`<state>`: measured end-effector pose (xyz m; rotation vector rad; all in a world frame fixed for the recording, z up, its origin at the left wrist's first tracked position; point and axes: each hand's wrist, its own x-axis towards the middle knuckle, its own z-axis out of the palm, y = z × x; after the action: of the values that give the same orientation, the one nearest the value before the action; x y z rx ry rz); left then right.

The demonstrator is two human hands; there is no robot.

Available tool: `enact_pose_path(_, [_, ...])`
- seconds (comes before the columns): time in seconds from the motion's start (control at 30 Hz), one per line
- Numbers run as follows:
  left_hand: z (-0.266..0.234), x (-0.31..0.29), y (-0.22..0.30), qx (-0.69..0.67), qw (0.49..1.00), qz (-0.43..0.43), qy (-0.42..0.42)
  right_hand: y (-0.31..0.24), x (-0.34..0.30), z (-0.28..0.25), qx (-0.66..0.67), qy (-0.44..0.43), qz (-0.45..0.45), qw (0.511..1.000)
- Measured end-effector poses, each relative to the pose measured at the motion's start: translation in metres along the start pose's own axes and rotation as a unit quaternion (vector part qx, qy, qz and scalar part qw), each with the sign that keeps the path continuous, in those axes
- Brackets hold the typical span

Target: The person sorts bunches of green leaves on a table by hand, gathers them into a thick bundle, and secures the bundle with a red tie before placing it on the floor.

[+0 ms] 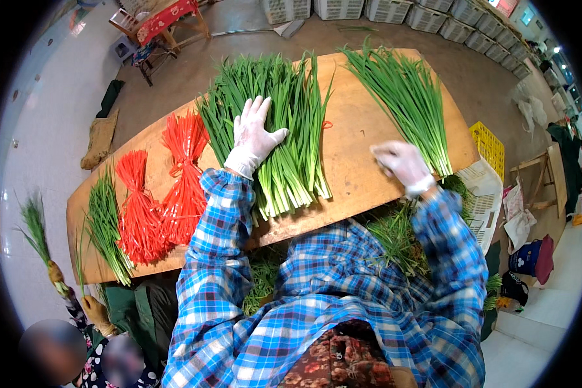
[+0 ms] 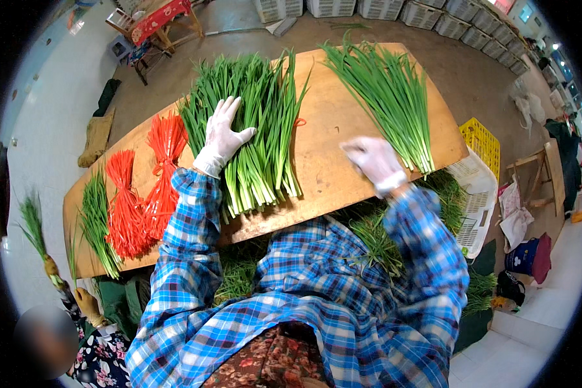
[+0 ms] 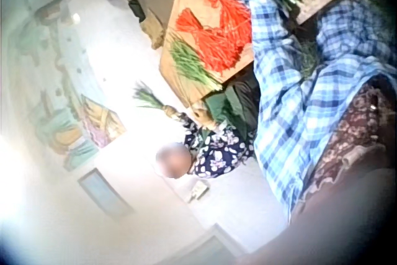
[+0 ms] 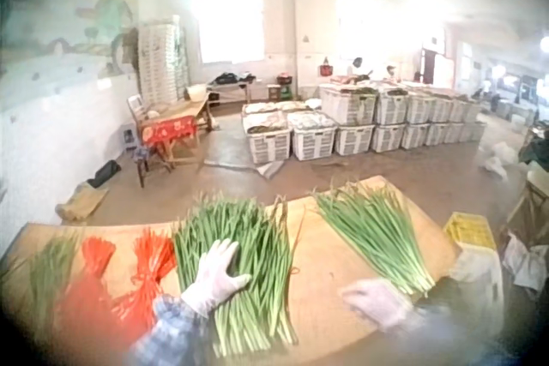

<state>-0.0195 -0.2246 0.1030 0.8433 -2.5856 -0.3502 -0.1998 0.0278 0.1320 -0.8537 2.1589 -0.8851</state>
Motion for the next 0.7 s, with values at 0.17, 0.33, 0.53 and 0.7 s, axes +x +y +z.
enact_pose_path(0.17, [0.002,0.002,0.003,-0.011,1.000,0.004,0.002,-0.015,0.105,0.045,-0.187,0.119,-0.172,0.960])
enact_pose_path(0.33, [-0.002,-0.002,0.011,-0.017,1.000,-0.016,-0.008,-0.036,0.126,0.060,-0.263,0.047,-0.100,0.959])
enact_pose_path(0.53, [-0.006,-0.008,0.008,-0.016,1.000,-0.007,0.008,-0.012,0.125,0.071,-0.089,0.074,-0.140,0.983])
enact_pose_path(0.7, [-0.004,0.002,0.022,-0.025,0.999,0.042,0.022,-0.008,0.100,0.076,0.019,0.112,-0.260,0.959])
